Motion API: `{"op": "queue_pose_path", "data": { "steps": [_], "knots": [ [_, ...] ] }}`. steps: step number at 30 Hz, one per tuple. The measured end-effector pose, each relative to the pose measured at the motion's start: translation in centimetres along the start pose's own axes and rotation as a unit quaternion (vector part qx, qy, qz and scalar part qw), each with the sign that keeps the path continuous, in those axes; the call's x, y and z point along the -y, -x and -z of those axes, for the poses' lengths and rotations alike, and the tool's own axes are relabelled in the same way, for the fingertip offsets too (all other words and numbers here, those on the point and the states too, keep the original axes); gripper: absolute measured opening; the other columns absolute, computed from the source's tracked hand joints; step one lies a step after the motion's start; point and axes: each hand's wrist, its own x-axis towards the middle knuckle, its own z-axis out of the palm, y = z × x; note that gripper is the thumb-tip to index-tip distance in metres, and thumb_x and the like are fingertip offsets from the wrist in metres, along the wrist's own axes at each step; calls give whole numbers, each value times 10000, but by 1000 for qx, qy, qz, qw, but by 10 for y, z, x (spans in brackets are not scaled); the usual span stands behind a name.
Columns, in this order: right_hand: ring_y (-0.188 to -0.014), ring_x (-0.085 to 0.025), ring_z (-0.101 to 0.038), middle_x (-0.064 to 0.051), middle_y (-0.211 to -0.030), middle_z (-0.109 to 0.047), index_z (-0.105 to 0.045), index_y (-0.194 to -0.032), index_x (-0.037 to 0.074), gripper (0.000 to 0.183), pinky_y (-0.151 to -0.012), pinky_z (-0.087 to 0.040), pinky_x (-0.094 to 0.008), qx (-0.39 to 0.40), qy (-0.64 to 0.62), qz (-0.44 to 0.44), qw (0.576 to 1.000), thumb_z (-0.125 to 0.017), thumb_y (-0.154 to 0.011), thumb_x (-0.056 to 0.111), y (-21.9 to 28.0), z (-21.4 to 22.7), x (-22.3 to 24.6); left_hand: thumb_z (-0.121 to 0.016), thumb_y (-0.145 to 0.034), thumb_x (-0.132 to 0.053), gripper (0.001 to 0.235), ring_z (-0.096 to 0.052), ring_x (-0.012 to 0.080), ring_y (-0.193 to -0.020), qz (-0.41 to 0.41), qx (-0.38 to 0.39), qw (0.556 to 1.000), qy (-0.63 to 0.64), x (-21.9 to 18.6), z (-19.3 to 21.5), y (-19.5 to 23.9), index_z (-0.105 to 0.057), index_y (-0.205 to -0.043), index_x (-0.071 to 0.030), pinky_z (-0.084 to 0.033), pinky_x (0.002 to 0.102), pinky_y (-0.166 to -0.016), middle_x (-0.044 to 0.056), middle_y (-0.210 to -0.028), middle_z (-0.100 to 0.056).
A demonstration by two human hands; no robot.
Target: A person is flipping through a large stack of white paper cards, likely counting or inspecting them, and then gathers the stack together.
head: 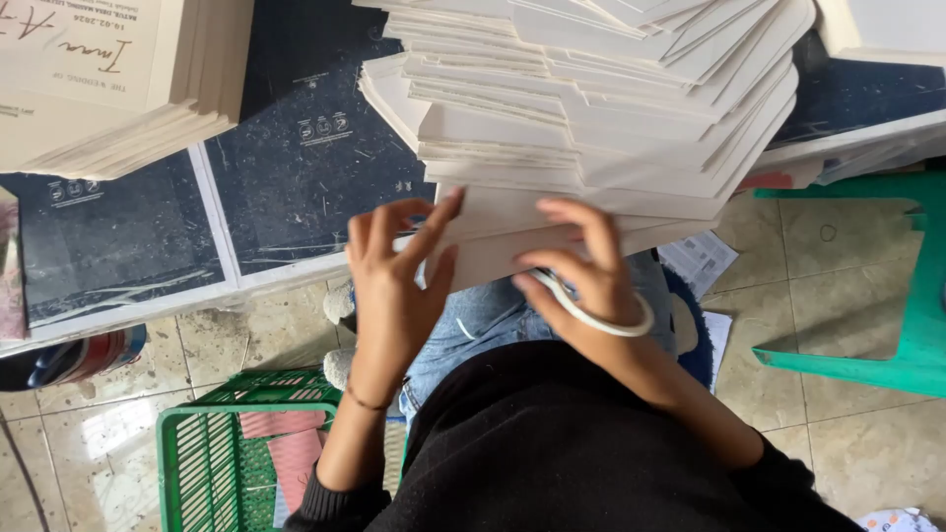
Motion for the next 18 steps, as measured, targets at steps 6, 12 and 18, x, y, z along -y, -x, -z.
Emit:
{"op": "queue_pose_path", "data": {
  "steps": [6, 12, 18],
  "knots": [
    [-1230, -365, -661, -120, -1469, -638, -781, -956, 108, 147, -941, -514, -430, 61, -61, 10, 996, -874, -860, 48, -8, -46, 19, -910, -878, -98, 770, -509, 321, -1074, 100, 8, 989, 109, 22, 8, 38, -634, -1589, -197, -460, 500, -994, 114, -1225, -641],
    [-1123, -320, -661, -107, -1390, -660, -769, -988, 124, 151, -922, -533, -463, 68, 60, 47, 995, -879, -884, 134, -1, -54, 13, -960, -855, -159, 839, -466, 273, -1088, 129, -10, 980, 148, 26, -3, 52, -611, -1613, -237, -452, 485, -1054, 91, -1303, -619],
    [-1060, -305, -706, -157, -1435, -644, -748, -1005, 59, 200, -893, -592, -392, 17, 69, 48, 996, -900, -917, 154, 4, -25, 5, -932, -889, -137, 835, -437, 276, -1108, 132, -19, 982, 135, 22, -12, 57, -579, -1640, -236, -421, 496, -1089, 97, -1345, -584]
  ]
}}
